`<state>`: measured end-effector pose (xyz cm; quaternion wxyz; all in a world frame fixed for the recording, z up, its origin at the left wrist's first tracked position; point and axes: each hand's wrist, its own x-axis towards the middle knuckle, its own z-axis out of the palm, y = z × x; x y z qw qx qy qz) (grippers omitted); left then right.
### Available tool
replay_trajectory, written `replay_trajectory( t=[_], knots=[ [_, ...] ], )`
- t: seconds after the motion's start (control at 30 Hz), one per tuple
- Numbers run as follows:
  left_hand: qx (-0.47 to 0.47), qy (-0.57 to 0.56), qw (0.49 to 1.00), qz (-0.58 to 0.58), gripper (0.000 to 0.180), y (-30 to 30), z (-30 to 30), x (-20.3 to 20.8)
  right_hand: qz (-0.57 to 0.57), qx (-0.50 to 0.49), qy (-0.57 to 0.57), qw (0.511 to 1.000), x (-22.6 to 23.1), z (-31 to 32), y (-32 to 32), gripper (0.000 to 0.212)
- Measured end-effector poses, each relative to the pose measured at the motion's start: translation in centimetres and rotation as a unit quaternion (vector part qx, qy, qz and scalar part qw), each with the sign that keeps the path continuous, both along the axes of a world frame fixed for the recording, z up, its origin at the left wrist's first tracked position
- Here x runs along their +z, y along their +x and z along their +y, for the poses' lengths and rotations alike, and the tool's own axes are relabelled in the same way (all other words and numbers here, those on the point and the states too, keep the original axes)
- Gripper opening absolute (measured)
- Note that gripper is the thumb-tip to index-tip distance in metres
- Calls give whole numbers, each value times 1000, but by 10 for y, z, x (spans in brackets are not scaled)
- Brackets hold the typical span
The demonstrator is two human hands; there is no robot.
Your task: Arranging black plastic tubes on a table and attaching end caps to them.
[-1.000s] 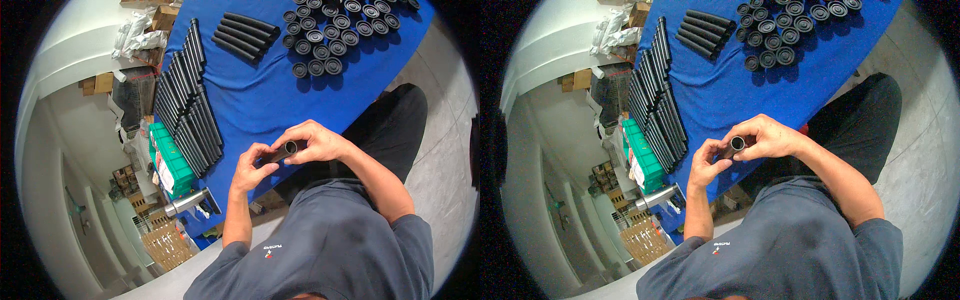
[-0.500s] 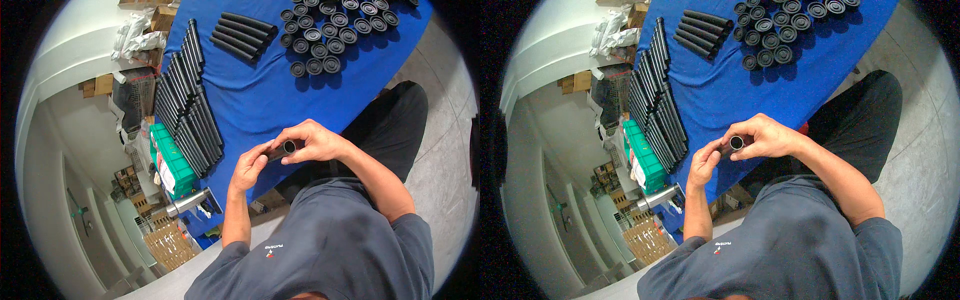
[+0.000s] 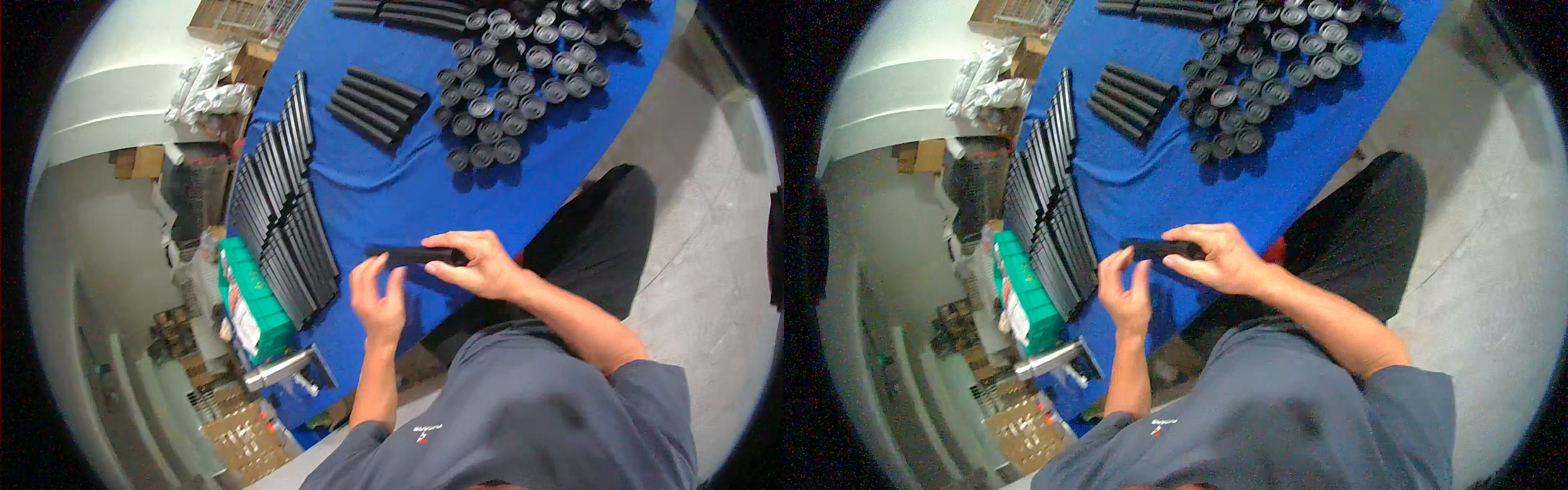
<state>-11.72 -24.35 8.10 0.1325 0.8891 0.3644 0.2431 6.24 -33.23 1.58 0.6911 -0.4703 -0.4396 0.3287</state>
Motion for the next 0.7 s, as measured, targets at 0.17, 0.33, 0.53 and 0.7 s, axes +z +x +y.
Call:
replay_trajectory(
  t=[0.17, 0.33, 0.53, 0.7],
  knots=[
    [129, -493, 838, -192, 26, 1, 6, -10, 91, 6, -87, 992, 2, 5, 0, 39],
    [-88, -700, 568, -424, 36, 31, 17, -36, 187, 161, -71, 966, 12, 6, 11, 54],
    [-162, -679, 462, -547, 20, 65, 56, -70, -414, -137, -80, 896, 63, 22, 109, 52],
    [-192, -668, 453, -558, 22, 64, 59, -79, -587, -202, -282, 732, 95, 73, 204, 45]
  ],
)
